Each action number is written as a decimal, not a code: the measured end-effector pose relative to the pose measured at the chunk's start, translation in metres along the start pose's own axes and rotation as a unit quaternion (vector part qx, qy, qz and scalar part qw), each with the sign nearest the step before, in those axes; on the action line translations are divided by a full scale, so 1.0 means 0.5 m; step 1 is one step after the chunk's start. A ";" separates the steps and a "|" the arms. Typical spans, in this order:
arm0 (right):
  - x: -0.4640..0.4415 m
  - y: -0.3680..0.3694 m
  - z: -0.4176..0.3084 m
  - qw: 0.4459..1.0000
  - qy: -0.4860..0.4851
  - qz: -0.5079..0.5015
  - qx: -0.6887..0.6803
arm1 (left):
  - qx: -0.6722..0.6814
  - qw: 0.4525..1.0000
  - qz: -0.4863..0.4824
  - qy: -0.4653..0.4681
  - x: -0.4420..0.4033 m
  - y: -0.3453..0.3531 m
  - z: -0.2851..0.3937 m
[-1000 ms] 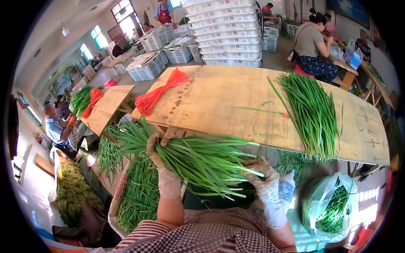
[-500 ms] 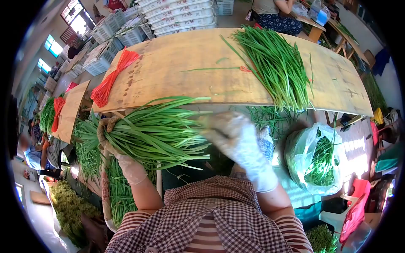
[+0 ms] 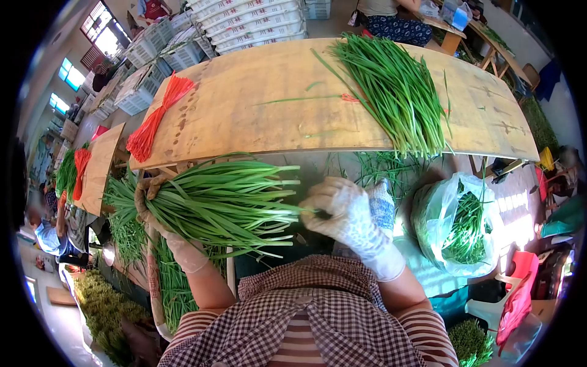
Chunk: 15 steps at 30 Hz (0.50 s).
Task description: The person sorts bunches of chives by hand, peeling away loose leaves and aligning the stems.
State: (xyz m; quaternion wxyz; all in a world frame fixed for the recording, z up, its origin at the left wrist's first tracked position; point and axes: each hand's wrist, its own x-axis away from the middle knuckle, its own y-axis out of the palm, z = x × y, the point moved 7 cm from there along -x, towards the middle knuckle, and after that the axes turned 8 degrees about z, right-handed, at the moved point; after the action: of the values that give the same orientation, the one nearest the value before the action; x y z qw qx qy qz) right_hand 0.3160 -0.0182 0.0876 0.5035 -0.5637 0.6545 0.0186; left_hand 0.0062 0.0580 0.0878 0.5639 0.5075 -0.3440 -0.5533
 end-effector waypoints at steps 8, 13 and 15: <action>0.160 -0.034 0.281 0.918 0.382 -0.049 0.094 | 0.046 0.995 -0.076 -0.039 -0.009 -0.045 0.057; 0.026 0.013 0.119 0.902 0.322 -0.062 -0.280 | 0.062 0.990 -0.117 -0.041 -0.016 -0.045 0.038; 0.017 0.059 0.106 0.874 0.363 -0.111 -0.305 | 0.065 0.991 -0.109 -0.040 -0.018 -0.045 0.032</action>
State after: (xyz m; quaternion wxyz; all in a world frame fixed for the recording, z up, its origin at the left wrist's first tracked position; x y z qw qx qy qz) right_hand 0.3287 0.0175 0.0398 0.0328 -0.7250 0.6865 -0.0447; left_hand -0.0164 0.0667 0.0720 0.4520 0.5545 -0.3442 -0.6081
